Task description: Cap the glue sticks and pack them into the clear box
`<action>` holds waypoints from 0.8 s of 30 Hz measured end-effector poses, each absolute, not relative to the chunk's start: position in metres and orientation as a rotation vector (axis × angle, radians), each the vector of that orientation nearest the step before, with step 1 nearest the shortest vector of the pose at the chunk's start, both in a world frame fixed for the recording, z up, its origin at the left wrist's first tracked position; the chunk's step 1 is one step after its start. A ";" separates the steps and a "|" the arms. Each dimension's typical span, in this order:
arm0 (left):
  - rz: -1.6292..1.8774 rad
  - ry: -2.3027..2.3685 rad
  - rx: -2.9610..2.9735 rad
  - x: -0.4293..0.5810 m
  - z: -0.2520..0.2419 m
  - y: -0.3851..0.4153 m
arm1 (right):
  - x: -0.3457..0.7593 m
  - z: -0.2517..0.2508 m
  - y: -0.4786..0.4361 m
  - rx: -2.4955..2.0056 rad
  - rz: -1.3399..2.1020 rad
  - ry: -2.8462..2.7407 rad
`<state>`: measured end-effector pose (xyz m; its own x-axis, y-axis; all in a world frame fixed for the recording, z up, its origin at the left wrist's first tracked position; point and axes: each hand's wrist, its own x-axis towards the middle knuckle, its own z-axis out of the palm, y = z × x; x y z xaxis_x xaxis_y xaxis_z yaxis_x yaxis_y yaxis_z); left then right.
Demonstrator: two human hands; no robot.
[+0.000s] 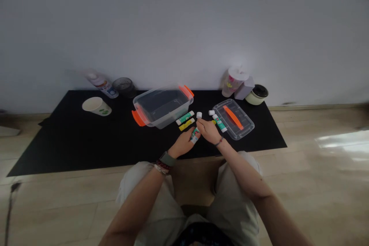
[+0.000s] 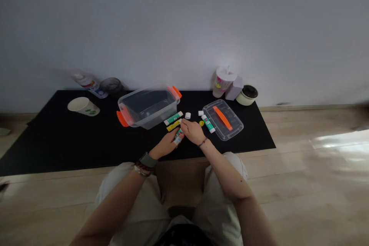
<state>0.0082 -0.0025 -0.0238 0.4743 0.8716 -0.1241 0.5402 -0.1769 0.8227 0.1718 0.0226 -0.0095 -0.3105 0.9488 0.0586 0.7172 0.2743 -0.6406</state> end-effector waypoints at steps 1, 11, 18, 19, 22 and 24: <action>0.421 1.250 1.909 0.009 -0.022 -0.002 | 0.171 -0.010 0.024 -1.543 0.705 -2.132; 0.424 1.017 1.949 0.000 -0.013 0.029 | 0.190 -0.004 0.029 -1.268 0.939 -1.898; 0.371 0.895 1.644 -0.004 -0.013 0.025 | 0.195 0.001 0.027 -1.294 0.847 -1.831; 0.372 0.904 1.681 -0.002 -0.015 0.023 | 0.193 0.001 0.026 -1.298 0.822 -1.819; 0.447 1.000 1.895 0.008 -0.024 0.019 | 0.184 -0.004 0.026 -1.388 0.733 -1.811; 0.450 1.162 2.042 0.017 -0.030 0.015 | 0.178 -0.011 0.027 -1.556 0.656 -1.772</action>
